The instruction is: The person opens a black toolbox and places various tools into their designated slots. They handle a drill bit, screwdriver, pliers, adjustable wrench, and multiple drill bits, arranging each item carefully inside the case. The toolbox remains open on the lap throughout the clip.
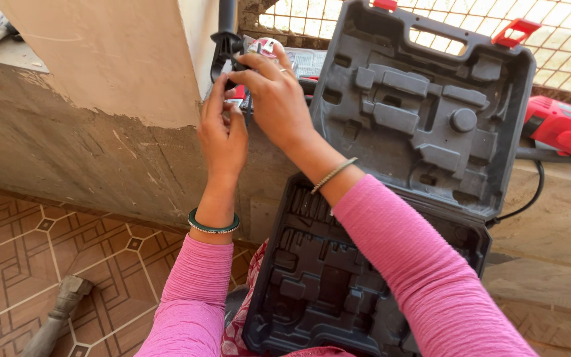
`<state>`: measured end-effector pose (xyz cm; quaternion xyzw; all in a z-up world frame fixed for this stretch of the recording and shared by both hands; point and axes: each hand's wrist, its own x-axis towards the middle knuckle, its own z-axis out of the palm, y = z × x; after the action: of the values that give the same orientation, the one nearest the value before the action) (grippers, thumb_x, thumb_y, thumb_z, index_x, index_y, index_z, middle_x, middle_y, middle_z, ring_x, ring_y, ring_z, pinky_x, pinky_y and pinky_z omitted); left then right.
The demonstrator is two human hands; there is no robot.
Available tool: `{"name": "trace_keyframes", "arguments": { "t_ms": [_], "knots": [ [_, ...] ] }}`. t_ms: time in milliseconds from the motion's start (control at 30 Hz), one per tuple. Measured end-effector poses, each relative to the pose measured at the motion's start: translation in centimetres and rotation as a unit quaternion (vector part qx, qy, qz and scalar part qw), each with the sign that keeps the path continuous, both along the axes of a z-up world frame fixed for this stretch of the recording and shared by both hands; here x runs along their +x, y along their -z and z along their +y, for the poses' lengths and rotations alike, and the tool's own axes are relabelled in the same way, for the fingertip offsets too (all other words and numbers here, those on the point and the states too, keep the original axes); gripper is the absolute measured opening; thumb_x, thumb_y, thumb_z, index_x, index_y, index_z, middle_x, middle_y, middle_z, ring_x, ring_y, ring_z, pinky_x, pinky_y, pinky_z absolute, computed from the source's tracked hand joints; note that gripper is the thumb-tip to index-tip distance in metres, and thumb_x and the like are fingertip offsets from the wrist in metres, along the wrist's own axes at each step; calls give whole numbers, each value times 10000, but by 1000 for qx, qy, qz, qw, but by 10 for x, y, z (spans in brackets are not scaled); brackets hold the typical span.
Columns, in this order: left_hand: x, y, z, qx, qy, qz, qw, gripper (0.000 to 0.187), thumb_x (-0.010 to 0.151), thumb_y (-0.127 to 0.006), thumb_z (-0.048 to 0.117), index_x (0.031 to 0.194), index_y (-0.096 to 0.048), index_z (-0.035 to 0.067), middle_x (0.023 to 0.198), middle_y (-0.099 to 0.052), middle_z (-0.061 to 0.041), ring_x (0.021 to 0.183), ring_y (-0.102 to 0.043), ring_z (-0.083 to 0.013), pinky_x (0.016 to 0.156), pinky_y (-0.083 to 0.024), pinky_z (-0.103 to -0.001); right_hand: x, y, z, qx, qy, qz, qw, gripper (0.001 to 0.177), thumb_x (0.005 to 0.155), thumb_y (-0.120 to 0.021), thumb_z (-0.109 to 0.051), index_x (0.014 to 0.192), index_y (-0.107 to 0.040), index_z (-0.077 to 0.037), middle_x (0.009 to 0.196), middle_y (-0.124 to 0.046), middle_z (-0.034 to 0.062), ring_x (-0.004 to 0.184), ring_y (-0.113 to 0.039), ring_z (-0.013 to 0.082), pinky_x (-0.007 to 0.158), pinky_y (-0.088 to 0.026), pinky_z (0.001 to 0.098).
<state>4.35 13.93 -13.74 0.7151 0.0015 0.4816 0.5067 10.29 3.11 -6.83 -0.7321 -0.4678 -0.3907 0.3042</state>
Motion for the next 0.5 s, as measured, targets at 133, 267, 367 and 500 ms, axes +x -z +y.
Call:
{"name": "trace_keyframes", "arguments": {
  "t_ms": [133, 267, 367, 500],
  "knots": [
    [-23, -14, -14, 78, 22, -60, 995, 565, 1006, -601, -11, 1550, -534, 125, 1265, -682, -58, 1032, -663, -139, 839, -558, -257, -25, -14, -42, 41, -21, -48, 998, 276, 914, -682, 47, 1138, -766, -89, 1249, -703, 78, 1201, -672, 282, 1245, -368, 505],
    [-53, -28, -26, 40, 119, -91, 988, 644, 1026, -652, -1, 1610, -423, 146, 1430, -591, -84, 1074, -664, -136, 888, -577, -263, -66, -24, -110, 66, -52, -26, 996, 236, 980, -762, 41, 1191, -745, -63, 1290, -696, 89, 1251, -676, 298, 1233, -410, 463],
    [-79, -36, -37, 165, 93, -89, 978, 603, 1038, -801, 78, 1542, -477, 147, 1517, -433, -125, 1216, -568, -212, 918, -506, -297, -106, -12, -175, 85, -51, 73, 992, 224, 960, -805, 17, 1152, -699, -28, 1253, -693, 144, 1218, -670, 329, 1143, -512, 462],
    [-125, -36, -66, 296, 48, -33, 954, 570, 970, -895, 277, 1439, -606, 131, 1431, -390, -145, 1210, -474, -324, 1075, -412, -456, -165, 25, -248, 290, -191, 368, 862, 240, 1020, -742, -14, 1233, -649, -78, 1297, -695, 97, 1064, -657, 182, 969, -474, 392]
  ]
}}
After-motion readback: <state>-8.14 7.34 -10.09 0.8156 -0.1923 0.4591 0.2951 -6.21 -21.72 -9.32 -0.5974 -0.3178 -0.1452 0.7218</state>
